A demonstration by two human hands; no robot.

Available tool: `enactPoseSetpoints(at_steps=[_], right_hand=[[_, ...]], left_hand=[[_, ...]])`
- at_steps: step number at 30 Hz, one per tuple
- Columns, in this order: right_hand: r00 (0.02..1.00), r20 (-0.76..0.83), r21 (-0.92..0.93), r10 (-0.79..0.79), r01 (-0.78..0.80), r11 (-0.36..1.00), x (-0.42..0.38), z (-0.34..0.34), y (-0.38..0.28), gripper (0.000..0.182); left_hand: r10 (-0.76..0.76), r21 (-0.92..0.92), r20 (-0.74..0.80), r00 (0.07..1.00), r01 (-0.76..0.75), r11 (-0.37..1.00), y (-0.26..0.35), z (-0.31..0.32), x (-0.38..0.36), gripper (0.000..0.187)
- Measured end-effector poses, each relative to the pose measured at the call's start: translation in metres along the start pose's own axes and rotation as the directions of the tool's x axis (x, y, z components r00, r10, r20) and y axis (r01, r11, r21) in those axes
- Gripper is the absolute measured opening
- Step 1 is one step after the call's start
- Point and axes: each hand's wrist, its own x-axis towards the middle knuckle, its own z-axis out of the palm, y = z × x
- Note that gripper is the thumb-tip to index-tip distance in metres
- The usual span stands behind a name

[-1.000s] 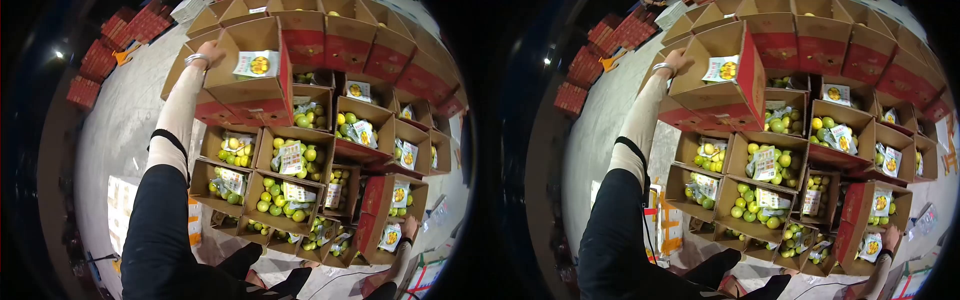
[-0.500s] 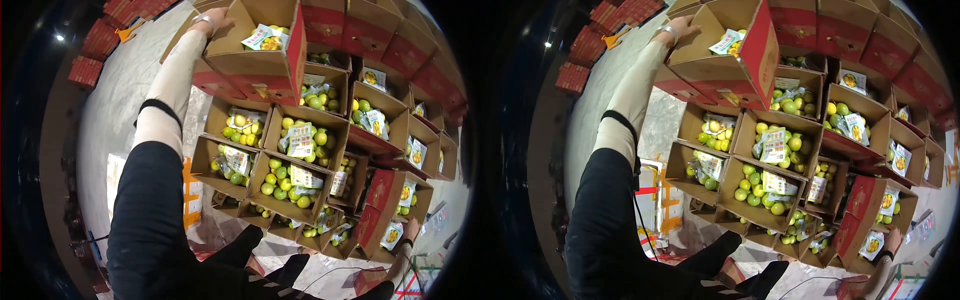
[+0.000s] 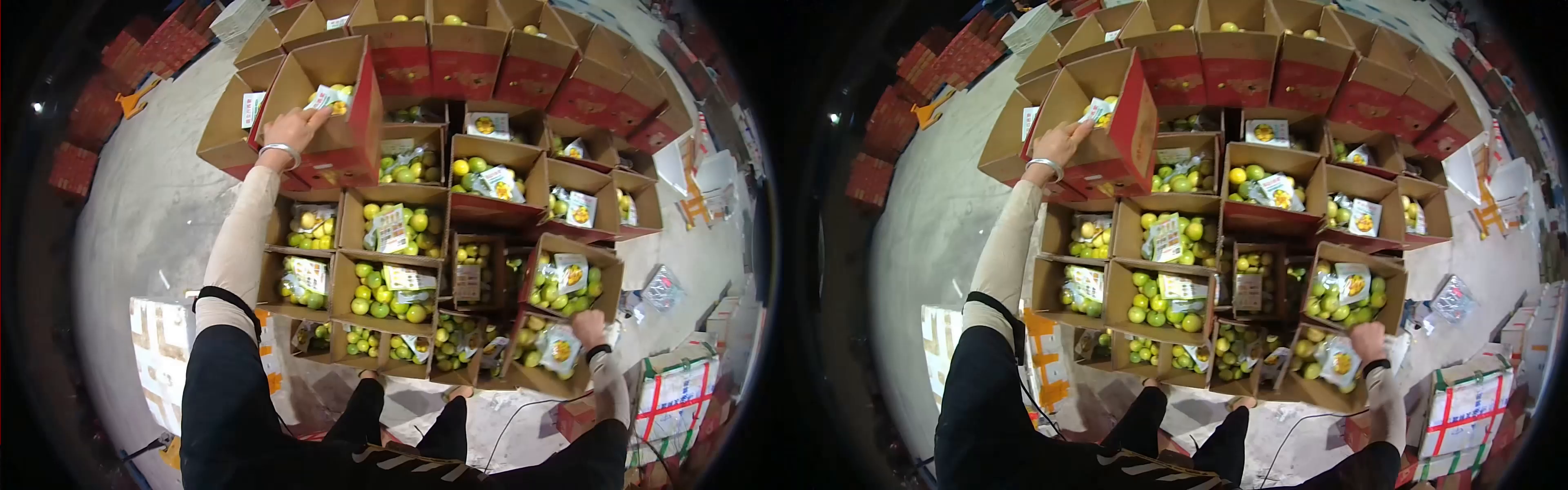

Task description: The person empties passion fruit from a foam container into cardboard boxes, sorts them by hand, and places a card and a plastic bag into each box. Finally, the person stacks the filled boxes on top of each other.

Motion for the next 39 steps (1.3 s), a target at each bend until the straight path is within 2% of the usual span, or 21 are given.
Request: enactPoseSetpoints(at_steps=[4, 8, 12, 14, 15, 16, 18, 20, 22, 24, 25, 27, 28, 30, 31, 33, 34, 36, 37, 38, 39], right_hand=[[0.997, 0.061, 0.27, 0.052, -0.067, 0.961, -0.055, -0.088, -0.018, 0.027], [0.959, 0.217, 0.298, 0.181, -0.241, 0.923, -0.059, -0.136, -0.008, 0.038], [0.976, 0.104, 0.409, 0.191, -0.217, 0.886, -0.053, -0.208, -0.006, 0.039], [0.911, 0.367, 0.43, 0.188, -0.345, 0.834, -0.028, -0.29, -0.015, 0.032], [0.993, 0.102, 0.218, -0.058, 0.034, 0.975, -0.007, -0.284, -0.001, 0.026], [0.928, -0.073, -0.1, -0.366, 0.358, 0.928, 0.012, -0.28, 0.013, 0.021], [0.939, -0.052, -0.074, -0.341, 0.336, 0.939, 0.059, -0.348, 0.003, 0.019], [0.994, 0.11, 0.425, 0.027, -0.071, 0.902, 0.118, -0.408, -0.017, 0.021], [0.921, -0.231, 0.08, -0.315, 0.341, 0.937, 0.194, -0.422, -0.02, 0.021], [0.976, -0.218, 0.431, 0.008, 0.088, 0.898, 0.252, -0.456, -0.065, 0.02], [0.942, -0.274, 0.058, -0.192, 0.216, 0.975, 0.28, -0.47, -0.088, 0.015], [0.869, -0.257, 0.707, 0.423, -0.13, 0.696, 0.332, -0.484, -0.122, 0.025], [0.968, -0.173, 0.363, 0.179, -0.106, 0.926, 0.368, -0.486, -0.112, 0.02], [0.958, -0.149, -0.246, -0.245, 0.204, 0.948, 0.393, -0.494, -0.104, 0.012], [0.957, 0.042, 0.537, 0.285, -0.263, 0.802, 0.383, -0.506, -0.11, 0.021], [0.912, -0.374, -0.089, -0.169, 0.146, 0.985, 0.412, -0.467, -0.082, 0.015], [0.917, -0.321, -0.269, -0.235, 0.15, 0.951, 0.403, -0.474, -0.087, 0.014], [0.909, -0.408, 0.009, -0.091, 0.104, 0.995, 0.396, -0.475, -0.092, 0.014], [0.891, -0.44, 0.31, 0.111, 0.035, 0.95, 0.408, -0.466, -0.091, 0.013], [0.923, -0.34, 0.45, 0.181, -0.009, 0.893, 0.383, -0.483, -0.104, 0.013], [0.924, -0.145, 0.735, 0.355, -0.14, 0.663, 0.364, -0.496, -0.116, 0.023]], left_hand=[[-0.107, -0.084, 0.034, 0.994, 0.109, 0.99, -0.009, -0.006, 0.007, 0.061], [-0.092, -0.092, 0.061, 0.994, 0.097, 0.991, -0.006, -0.005, 0.014, 0.06], [-0.051, -0.089, -0.107, 0.993, 0.042, 0.995, -0.008, 0.007, 0.018, 0.058], [-0.014, -0.13, -0.191, 0.981, -0.011, 0.991, -0.011, 0.012, 0.013, 0.055], [0.026, -0.159, -0.318, 0.948, -0.08, 0.984, -0.016, 0.021, 0.013, 0.049], [0.032, -0.212, -0.437, 0.899, -0.137, 0.968, -0.017, 0.025, 0.008, 0.044], [0.022, -0.263, -0.559, 0.829, -0.202, 0.943, -0.017, 0.031, 0.011, 0.041], [-0.131, -0.395, -0.699, 0.703, -0.226, 0.891, -0.013, 0.041, 0.012, 0.035], [-0.118, -0.368, -0.708, 0.696, -0.22, 0.903, -0.016, 0.04, 0.013, 0.034], [-0.097, -0.332, -0.738, 0.667, -0.234, 0.914, -0.015, 0.046, 0.017, 0.031], [-0.093, -0.328, -0.736, 0.67, -0.233, 0.916, -0.014, 0.048, 0.019, 0.031], [-0.088, -0.318, -0.768, 0.634, -0.258, 0.912, -0.012, 0.049, 0.02, 0.029], [-0.084, -0.312, -0.761, 0.643, -0.25, 0.916, -0.013, 0.05, 0.021, 0.029], [-0.093, -0.308, -0.784, 0.613, -0.256, 0.916, -0.013, 0.05, 0.023, 0.032], [-0.085, -0.316, -0.773, 0.628, -0.266, 0.911, -0.011, 0.051, 0.022, 0.032], [-0.039, -0.242, -0.795, 0.605, -0.257, 0.936, -0.007, 0.051, 0.022, 0.033], [-0.009, -0.196, -0.793, 0.61, -0.242, 0.95, -0.006, 0.053, 0.022, 0.032], [0.024, -0.176, -0.695, 0.719, -0.202, 0.963, -0.006, 0.046, 0.016, 0.028], [0.02, -0.145, -0.606, 0.795, -0.135, 0.98, -0.006, 0.042, 0.012, 0.028], [0.043, -0.135, -0.594, 0.803, -0.152, 0.979, -0.005, 0.039, 0.004, 0.028], [0.051, -0.124, -0.656, 0.753, -0.174, 0.977, -0.004, 0.035, -0.004, 0.029]])
